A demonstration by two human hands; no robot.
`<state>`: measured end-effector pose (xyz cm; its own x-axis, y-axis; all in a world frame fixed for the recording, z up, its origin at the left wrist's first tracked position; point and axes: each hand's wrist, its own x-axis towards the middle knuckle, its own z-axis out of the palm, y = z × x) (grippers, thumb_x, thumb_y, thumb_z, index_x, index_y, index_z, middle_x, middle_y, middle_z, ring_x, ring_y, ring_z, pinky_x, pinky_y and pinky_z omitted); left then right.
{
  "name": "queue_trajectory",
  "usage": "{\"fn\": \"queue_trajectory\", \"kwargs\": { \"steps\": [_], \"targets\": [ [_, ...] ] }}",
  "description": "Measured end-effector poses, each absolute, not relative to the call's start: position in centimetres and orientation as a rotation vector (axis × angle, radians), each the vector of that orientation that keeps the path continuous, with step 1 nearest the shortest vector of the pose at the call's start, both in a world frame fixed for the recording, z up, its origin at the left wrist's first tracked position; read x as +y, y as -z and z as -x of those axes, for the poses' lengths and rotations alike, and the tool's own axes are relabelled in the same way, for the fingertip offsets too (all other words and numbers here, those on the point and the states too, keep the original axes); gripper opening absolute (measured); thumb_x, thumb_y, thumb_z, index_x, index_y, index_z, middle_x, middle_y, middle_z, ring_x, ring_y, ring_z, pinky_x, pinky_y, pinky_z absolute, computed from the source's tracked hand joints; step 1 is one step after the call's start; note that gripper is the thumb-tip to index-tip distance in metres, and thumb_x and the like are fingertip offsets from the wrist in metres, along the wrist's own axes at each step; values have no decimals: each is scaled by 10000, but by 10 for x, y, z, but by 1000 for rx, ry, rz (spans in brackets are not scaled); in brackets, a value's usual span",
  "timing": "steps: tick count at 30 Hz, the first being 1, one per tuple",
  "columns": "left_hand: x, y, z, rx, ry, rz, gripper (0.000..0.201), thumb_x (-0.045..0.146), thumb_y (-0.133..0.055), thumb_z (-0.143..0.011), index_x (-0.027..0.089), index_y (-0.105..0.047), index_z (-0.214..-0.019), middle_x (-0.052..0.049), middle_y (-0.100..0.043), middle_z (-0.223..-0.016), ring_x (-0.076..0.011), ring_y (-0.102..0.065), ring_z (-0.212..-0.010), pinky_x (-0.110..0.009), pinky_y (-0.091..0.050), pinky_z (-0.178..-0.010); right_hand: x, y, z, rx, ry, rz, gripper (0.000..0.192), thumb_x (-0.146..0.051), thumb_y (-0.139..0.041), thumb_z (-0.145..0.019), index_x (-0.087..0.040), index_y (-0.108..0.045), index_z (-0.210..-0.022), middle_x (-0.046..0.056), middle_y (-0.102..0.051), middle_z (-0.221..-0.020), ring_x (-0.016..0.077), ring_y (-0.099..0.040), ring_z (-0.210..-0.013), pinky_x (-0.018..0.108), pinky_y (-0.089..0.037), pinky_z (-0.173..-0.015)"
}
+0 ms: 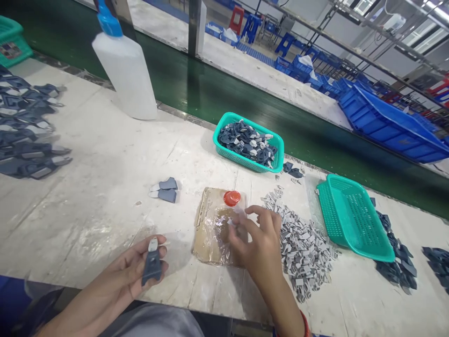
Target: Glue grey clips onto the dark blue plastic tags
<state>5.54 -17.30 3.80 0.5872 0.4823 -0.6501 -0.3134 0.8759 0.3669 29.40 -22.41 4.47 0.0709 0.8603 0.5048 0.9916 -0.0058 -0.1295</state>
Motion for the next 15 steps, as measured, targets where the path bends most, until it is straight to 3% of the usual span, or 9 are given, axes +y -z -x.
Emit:
{"fn": "queue_trajectory", "kwargs": {
  "steps": [6,15],
  "targets": [
    [-176,-37,-55,878,-490,-188,310,270,-756,-673,238,-700,-976,-22,-696,-845,-158,-649,-811,-256,-519,-736,-212,-40,-295,-1906,306,1936,54,-231,-620,-748,-195,-651,-721,68,-517,-927,194,-405,-847,354,-382,-726],
    [-172,-38,-55,835,-468,-189,292,243,-736,-700,268,-699,-988,-24,-705,-915,-153,-627,-850,-263,-521,-743,-209,-40,-294,-1947,246,1951,67,-233,-601,-766,-197,-650,-737,60,-509,-906,194,-393,-848,355,-389,-720]
  ]
}}
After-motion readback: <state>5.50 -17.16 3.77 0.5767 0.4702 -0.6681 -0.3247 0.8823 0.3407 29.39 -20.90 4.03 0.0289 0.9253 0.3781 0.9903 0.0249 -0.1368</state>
